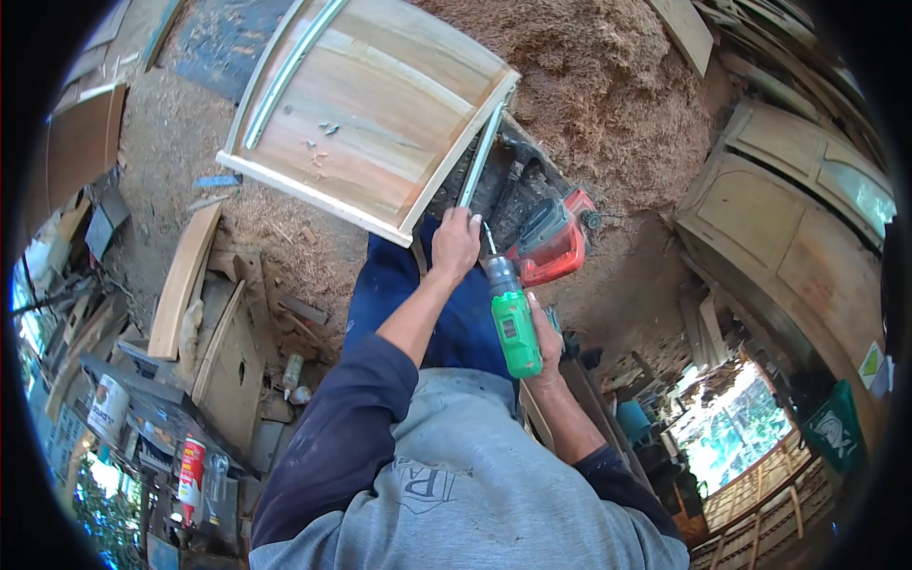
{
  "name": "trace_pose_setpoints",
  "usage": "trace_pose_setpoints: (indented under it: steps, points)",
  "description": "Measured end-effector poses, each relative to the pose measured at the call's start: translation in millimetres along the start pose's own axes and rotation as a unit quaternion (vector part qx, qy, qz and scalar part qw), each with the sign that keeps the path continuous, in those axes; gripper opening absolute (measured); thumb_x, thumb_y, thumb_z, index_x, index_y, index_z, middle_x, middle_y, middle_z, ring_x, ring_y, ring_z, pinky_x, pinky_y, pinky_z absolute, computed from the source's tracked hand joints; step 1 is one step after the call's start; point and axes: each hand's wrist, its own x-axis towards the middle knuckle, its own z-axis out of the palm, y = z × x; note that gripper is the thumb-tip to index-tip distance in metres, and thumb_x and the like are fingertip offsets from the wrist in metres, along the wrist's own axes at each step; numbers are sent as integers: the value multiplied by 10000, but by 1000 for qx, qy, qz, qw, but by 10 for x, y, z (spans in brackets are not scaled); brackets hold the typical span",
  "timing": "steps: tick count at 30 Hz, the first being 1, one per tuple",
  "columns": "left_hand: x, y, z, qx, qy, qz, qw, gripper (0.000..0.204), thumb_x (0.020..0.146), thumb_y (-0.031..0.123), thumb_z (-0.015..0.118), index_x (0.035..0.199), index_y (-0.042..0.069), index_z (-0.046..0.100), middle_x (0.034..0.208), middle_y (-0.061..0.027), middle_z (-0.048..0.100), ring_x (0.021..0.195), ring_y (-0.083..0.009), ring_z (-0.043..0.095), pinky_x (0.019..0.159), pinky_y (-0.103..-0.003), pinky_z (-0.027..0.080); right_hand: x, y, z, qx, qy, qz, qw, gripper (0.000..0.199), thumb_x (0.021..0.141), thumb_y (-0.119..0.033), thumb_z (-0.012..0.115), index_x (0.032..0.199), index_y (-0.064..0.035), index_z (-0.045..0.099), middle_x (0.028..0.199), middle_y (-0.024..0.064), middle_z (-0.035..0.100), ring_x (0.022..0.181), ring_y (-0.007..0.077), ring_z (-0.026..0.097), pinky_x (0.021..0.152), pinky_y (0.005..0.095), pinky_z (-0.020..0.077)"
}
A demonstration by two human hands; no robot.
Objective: The person attaches metal drawer slides to the sides of a wooden drawer using a power drill and screws.
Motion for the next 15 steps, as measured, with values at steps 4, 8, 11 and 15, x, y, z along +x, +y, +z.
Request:
trace_pose_setpoints:
  steps: [4,8,11,15]
  points:
    - [598,296,46,305,-90,148,937,448,923,334,710,1162,32,481,1070,-178,595,909,-362,698,705,-428,611,-94,87,-31,-7,76,7,997,657,849,-19,733,1457,27,486,1136,171,716,943,244,730,812,325,579]
    - [896,237,243,363,-105,134,916,475,892,290,750,1161,13,474,1056,-197,595,929,-363,708,748,-423,623,-277,147,-32,30,74,54,995,658,852,-18,735,1456,37,480,1090,162,730,908,249,738,801,332,584]
    - [950,255,290,375,-105,115,914,340,893,96,682,1141,-1,471,1064,-229,596,929,-394,711,772,-450,620,-369,176,-12,44,108,78,990,659,854,-23,738,1454,45,474,1057,162,736,894,254,742,800,340,587]
    - [964,328,239,354,-98,82,927,318,890,4,596,1168,-33,445,1080,-286,591,926,-441,701,783,-484,610,-433,186,-1,53,112,103,987,705,808,-55,774,1445,38,487,1168,209,710,1004,310,734,846,372,588]
